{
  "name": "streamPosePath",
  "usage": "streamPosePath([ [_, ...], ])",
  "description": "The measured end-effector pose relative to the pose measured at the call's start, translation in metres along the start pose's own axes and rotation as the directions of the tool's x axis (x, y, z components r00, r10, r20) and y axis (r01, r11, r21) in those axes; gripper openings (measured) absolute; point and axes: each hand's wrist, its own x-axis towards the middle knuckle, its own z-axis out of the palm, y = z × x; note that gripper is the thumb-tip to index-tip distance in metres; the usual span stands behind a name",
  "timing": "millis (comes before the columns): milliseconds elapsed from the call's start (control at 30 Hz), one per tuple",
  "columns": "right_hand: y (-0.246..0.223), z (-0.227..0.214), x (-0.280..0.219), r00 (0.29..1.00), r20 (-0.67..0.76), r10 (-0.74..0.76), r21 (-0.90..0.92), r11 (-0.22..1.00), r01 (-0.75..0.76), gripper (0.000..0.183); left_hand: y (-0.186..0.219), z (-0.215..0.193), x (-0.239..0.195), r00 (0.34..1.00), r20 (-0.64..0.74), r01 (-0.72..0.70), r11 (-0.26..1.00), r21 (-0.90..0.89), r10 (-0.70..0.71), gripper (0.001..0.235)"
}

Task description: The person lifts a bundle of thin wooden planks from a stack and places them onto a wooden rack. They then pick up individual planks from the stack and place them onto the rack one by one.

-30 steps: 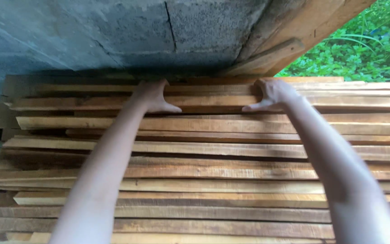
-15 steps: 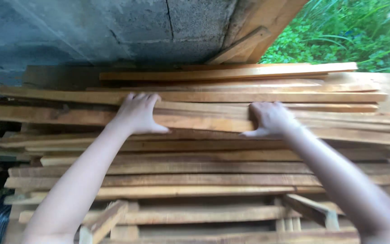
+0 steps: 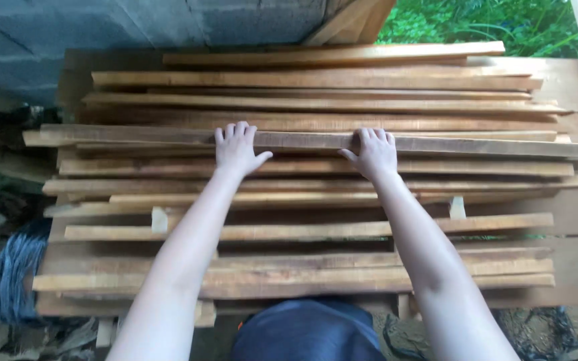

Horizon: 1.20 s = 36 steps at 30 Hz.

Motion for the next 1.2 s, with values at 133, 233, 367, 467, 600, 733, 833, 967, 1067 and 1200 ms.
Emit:
streamPosePath([
  [133, -0.012, -0.011, -0.047, 1.000, -0.007, -0.022, 0.016, 1.000, 0.022, 0.066, 0.001, 0.012, -0.045, 0.997, 0.071, 0.020, 1.000, 0.009, -0.021, 0.073],
  [233, -0.028, -0.031, -0.073, 0.997, 0.011, -0.071, -0.044, 0.996, 0.071, 0.081, 0.004, 0.027, -0.073, 0.994, 0.101, 0.042, 0.998, -0.046, -0.037, 0.085],
  [367, -0.028, -0.025, -0.079, 0.995, 0.093, -0.032, -0.111, 0.993, 0.042, 0.072, 0.001, 0.044, -0.087, 0.998, -0.016, 0.067, 0.998, 0.003, -0.067, 0.069],
  [467, -0.025, -0.015, -0.093, 0.993, 0.099, -0.063, -0.136, 0.988, 0.076, 0.066, 0.007, 0.035, -0.109, 0.999, -0.020, 0.030, 0.999, 0.030, -0.029, 0.068],
  [600, -0.006, 0.014, -0.093, 0.998, 0.057, -0.030, -0.172, 0.984, 0.039, 0.059, 0.005, 0.055, -0.105, 0.999, -0.026, 0.046, 0.997, 0.067, -0.045, 0.055],
  [733, -0.004, -0.006, -0.103, 0.993, 0.017, -0.115, -0.227, 0.967, 0.116, 0.044, 0.008, 0.031, -0.118, 0.997, -0.073, 0.036, 0.990, 0.140, -0.026, 0.045],
  [833, -0.001, -0.034, -0.104, 0.992, -0.029, -0.122, -0.088, 0.989, 0.119, 0.057, 0.002, 0.005, -0.120, 0.966, -0.256, 0.027, 1.000, 0.013, -0.023, 0.043],
  [967, 0.006, -0.067, -0.109, 0.976, -0.148, -0.161, -0.109, 0.983, 0.145, 0.056, -0.003, -0.062, -0.134, 0.958, -0.285, -0.028, 1.000, 0.012, 0.030, 0.055],
  [1067, 0.006, -0.086, -0.127, 0.969, -0.195, -0.154, -0.106, 0.985, 0.135, 0.052, 0.018, -0.125, -0.176, 0.960, -0.255, -0.092, 0.992, 0.091, 0.112, 0.056],
  [1200, -0.011, -0.136, -0.154, 0.957, -0.212, -0.196, -0.068, 0.980, 0.186, 0.051, 0.021, -0.158, -0.208, 0.987, -0.127, -0.076, 0.984, 0.160, 0.096, 0.040],
])
